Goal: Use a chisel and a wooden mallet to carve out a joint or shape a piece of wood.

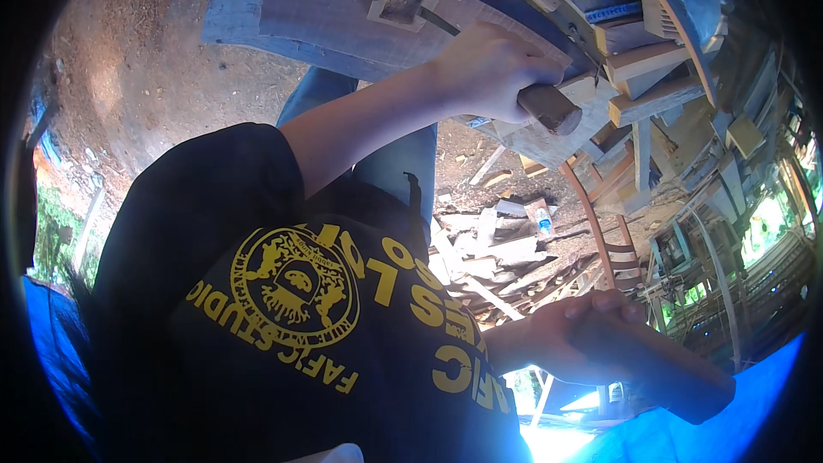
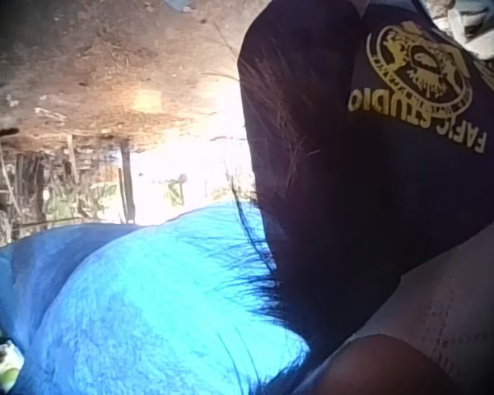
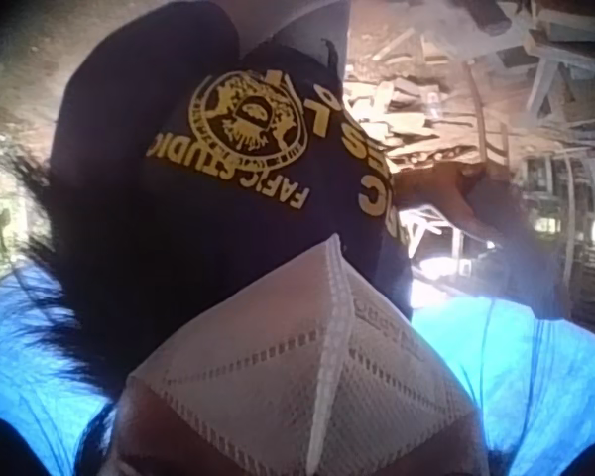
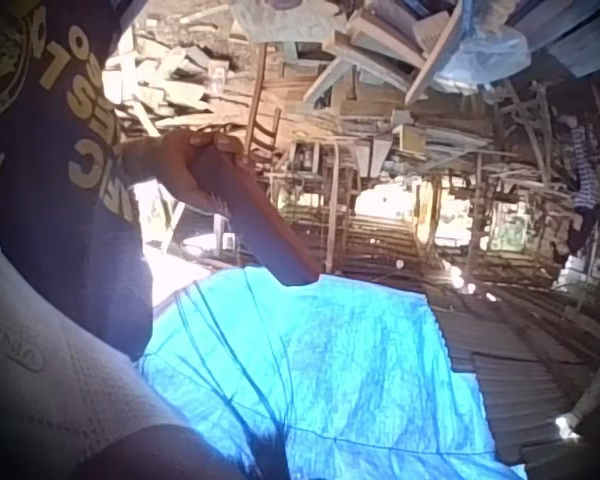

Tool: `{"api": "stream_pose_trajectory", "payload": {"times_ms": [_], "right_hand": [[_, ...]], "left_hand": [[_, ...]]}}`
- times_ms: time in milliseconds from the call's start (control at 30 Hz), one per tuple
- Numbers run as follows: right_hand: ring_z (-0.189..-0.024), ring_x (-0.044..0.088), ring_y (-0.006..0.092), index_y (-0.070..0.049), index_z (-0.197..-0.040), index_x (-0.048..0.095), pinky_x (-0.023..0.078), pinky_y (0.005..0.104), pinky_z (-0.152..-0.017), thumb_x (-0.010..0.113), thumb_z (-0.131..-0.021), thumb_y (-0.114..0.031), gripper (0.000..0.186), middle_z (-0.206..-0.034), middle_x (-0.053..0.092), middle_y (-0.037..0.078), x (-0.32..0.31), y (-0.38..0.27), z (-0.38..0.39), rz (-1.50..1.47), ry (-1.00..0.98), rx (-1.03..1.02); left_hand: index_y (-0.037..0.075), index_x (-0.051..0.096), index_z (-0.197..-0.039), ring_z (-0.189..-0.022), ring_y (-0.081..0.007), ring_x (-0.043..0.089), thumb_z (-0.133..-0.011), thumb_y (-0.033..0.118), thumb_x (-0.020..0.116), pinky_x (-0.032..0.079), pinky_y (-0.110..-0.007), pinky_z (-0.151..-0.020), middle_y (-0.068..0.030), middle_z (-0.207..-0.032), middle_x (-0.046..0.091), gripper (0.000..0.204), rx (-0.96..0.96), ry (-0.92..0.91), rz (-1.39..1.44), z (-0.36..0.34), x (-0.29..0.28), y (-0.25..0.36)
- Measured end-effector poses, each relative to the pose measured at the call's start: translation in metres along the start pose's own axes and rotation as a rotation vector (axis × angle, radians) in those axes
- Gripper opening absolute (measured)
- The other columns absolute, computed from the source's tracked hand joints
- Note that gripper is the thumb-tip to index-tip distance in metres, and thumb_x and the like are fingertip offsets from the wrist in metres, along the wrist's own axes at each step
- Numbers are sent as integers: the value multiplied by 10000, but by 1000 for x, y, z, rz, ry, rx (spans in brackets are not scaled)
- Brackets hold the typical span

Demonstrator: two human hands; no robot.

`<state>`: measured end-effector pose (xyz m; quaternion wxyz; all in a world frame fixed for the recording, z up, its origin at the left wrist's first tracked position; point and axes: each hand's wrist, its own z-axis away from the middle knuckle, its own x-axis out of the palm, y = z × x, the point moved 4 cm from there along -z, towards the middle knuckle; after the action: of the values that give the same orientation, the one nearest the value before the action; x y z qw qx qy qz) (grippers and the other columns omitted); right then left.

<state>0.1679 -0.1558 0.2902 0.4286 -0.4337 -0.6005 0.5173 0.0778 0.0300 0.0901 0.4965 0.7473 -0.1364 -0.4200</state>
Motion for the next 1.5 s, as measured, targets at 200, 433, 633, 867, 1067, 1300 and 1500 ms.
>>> {"api": "stream_pose_trajectory", "payload": {"times_ms": [200, 433, 633, 867, 1067, 1300, 1500], "right_hand": [[-732, 544, 219, -45, -1198, 440, 341, 201, -387, 518, -874, -572, 624, -1012, 518, 128, 15, 6, 3, 190, 51, -27], [-726, 531, 185, -23, -1217, 420, 332, 189, -369, 524, -852, -613, 701, -1046, 493, 137, 21, 13, 5, 334, 42, -29], [-708, 530, 179, 7, -1224, 409, 321, 187, -360, 488, -867, -621, 727, -1021, 495, 131, 30, 17, 6, 389, 32, -20], [-654, 500, 147, -12, -1035, 457, 302, 198, -401, 415, -887, -636, 643, -856, 492, 94, 34, 24, 5, 443, -9, 9], [-648, 469, 143, -33, -995, 476, 345, 238, -551, 389, -891, -637, 619, -767, 481, 65, 35, 28, 4, 497, 65, 27], [-724, 530, 191, -41, -1116, 488, 423, 268, -606, 528, -875, -556, 570, -924, 538, 104, 21, 36, 4, 287, 168, 61], [-754, 537, 223, -52, -1214, 428, 343, 235, -500, 514, -894, -535, 586, -972, 543, 128, 25, 11, -13, 369, -51, -146]], "left_hand": [[230, 648, -902, -658, -230, 644, -640, 282, 705, 503, -376, -594, -36, -672, 627, 273, 9, -23, 0, -2, 1, 3], [231, 648, -916, -667, -229, 649, -628, 265, 707, 502, -375, -593, -36, -683, 632, 296, -7, -17, 0, -4, 0, -1], [229, 650, -927, -675, -221, 654, -628, 269, 710, 504, -368, -591, -28, -708, 643, 308, -5, -34, -17, -5, 2, 0], [231, 649, -907, -666, -217, 657, -630, 281, 714, 507, -367, -574, -23, -680, 636, 289, 11, 2, -32, -7, 3, 1], [235, 650, -890, -631, -227, 644, -623, 273, 712, 498, -372, -553, -24, -665, 627, 277, 14, 54, -18, -7, 1, -1], [227, 656, -861, -655, -220, 645, -617, 265, 714, 503, -370, -574, -18, -687, 634, 253, 3, 18, -9, -7, 2, -3], [218, 659, -871, -701, -222, 650, -611, 247, 719, 513, -368, -610, -8, -757, 652, 268, 11, 91, 24, -8, -3, -5]]}}
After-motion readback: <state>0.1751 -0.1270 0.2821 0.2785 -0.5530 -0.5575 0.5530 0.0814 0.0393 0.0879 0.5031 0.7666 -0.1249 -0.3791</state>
